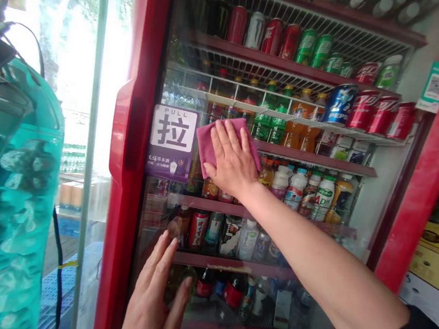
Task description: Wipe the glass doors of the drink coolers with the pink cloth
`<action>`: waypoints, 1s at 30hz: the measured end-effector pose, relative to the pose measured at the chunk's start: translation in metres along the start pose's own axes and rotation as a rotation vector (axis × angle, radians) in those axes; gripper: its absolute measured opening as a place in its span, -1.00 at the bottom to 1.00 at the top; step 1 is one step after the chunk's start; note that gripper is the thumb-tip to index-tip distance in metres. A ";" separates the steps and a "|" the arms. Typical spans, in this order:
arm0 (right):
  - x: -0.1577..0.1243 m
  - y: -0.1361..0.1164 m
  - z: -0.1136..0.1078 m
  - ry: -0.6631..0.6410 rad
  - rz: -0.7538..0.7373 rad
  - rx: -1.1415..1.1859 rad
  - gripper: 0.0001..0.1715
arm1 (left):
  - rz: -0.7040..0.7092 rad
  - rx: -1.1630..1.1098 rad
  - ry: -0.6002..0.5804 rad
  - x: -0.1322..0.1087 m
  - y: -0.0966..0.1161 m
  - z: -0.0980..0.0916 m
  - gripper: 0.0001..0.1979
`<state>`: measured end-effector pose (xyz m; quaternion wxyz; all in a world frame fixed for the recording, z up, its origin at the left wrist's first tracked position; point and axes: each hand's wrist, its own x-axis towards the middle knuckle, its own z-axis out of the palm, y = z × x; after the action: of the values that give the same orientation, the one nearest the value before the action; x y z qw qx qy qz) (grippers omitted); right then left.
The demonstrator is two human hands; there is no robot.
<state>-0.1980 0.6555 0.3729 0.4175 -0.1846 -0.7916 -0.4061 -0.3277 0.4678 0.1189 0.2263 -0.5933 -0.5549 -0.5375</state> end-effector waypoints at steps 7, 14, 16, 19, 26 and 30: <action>-0.018 -0.028 0.006 -0.044 -0.003 0.040 0.04 | -0.044 0.017 -0.023 0.001 -0.007 0.003 -0.21; -0.124 -0.084 0.030 -0.203 -0.289 0.057 -0.13 | -0.033 0.004 -0.001 -0.001 -0.007 0.012 -0.22; -0.130 -0.082 0.031 -0.227 -0.351 0.078 -0.15 | -0.037 -0.004 -0.008 -0.002 -0.007 0.011 -0.21; -0.106 -0.060 0.024 -0.197 -0.314 0.099 -0.06 | -0.044 -0.014 -0.008 -0.003 -0.008 0.009 -0.21; -0.041 -0.015 0.002 0.054 0.113 0.044 0.11 | -0.082 0.005 -0.024 -0.004 -0.010 0.004 -0.23; -0.088 -0.059 0.018 -0.056 0.011 0.089 0.09 | -0.104 0.009 -0.015 -0.010 -0.017 0.001 -0.23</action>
<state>-0.1934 0.6385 0.2667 0.4053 -0.1816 -0.8192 -0.3628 -0.3410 0.4690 0.1038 0.1964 -0.5668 -0.5890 -0.5416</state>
